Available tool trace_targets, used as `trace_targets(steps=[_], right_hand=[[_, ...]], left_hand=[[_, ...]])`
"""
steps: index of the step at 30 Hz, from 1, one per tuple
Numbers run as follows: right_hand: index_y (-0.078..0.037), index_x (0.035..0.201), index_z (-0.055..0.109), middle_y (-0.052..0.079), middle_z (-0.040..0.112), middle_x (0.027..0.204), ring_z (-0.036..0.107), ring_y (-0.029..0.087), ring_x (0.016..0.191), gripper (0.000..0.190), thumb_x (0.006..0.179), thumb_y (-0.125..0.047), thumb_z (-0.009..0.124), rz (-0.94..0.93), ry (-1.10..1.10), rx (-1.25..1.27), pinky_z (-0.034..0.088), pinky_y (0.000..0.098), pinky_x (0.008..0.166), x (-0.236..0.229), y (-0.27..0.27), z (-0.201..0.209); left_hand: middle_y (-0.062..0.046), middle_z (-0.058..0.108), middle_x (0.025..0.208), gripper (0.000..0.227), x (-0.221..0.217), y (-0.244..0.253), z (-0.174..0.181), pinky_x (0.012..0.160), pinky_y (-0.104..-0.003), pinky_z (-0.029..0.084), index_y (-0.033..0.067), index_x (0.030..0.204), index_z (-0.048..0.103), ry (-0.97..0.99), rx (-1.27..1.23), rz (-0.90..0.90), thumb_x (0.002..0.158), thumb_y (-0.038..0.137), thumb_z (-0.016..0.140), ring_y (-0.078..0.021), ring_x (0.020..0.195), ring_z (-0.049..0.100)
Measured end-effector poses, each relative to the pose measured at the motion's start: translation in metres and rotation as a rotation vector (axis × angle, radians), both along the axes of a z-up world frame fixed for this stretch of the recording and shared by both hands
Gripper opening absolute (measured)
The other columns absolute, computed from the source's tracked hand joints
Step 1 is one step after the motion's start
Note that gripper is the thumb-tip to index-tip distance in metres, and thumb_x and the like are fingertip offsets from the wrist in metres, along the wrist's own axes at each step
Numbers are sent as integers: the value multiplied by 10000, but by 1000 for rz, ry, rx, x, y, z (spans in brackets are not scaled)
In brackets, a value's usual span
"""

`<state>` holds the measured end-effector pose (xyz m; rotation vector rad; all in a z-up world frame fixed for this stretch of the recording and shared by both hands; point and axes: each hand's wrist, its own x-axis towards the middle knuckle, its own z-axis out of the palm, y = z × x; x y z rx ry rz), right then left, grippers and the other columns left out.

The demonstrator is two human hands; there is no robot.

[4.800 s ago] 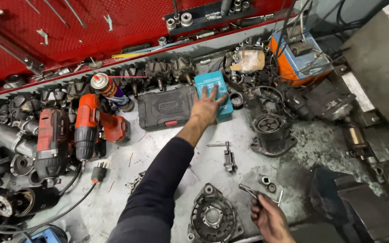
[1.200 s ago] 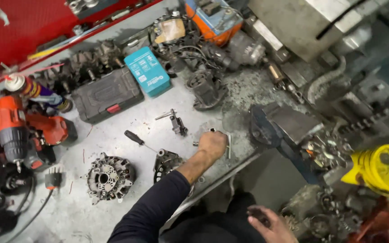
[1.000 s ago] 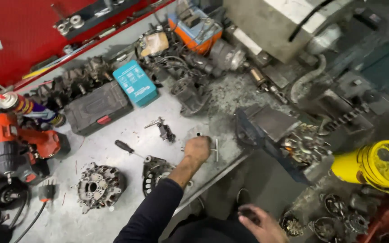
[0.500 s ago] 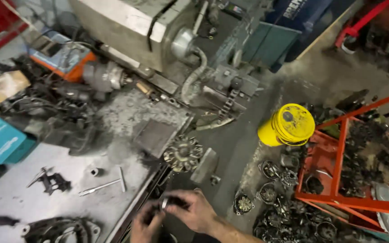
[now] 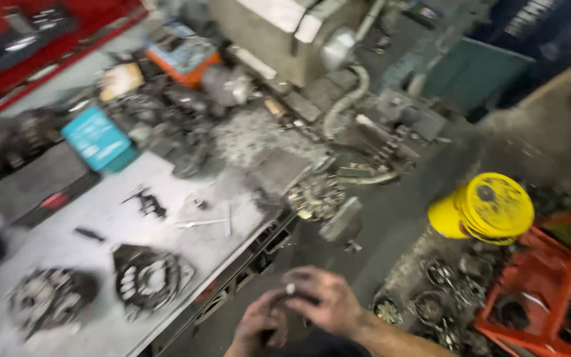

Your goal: The person assembles a small cylindrical mechanical component using a T-handle wrench and a socket wrench. They tighten bolts on the component, place it on a workbench, and then pick up a small metal ring.

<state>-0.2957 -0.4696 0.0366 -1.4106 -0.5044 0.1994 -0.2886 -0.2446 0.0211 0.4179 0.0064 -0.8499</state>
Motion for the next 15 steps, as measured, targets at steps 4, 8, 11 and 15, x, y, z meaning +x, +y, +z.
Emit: trace_targets(steps=[4,8,11,15], right_hand=[[-41,1199,739,167,745,1160,741,236,978,348,859,-92,796,-266,150,-206,595,321,839,-15,50,73],[-32,1160,692,128,742,1114,770,220,949,426,783,-155,848,-287,-439,-433,614,294,792,-44,103,68],[-36,1233,656,102,750,1028,727,183,857,455,818,-143,809,-187,-238,-417,592,283,731,-64,134,55],[-43,1343,602,63,761,900,661,128,718,503,870,-125,751,-53,25,-411,560,267,639,-63,188,69]], left_hand=[[-75,537,641,648,-29,49,39,453,-339,341,23,1443,561,-310,467,-10,808,137,611,-156,470,433],[-61,482,585,637,-72,115,44,511,-318,329,-67,1462,546,-141,33,-5,871,166,587,-152,486,401],[-64,440,588,630,-106,155,51,494,-306,300,-75,1453,551,-184,52,77,876,175,592,-147,479,354],[-50,416,549,621,-143,194,45,461,-290,287,-24,1444,540,-113,46,213,861,183,600,-138,448,330]])
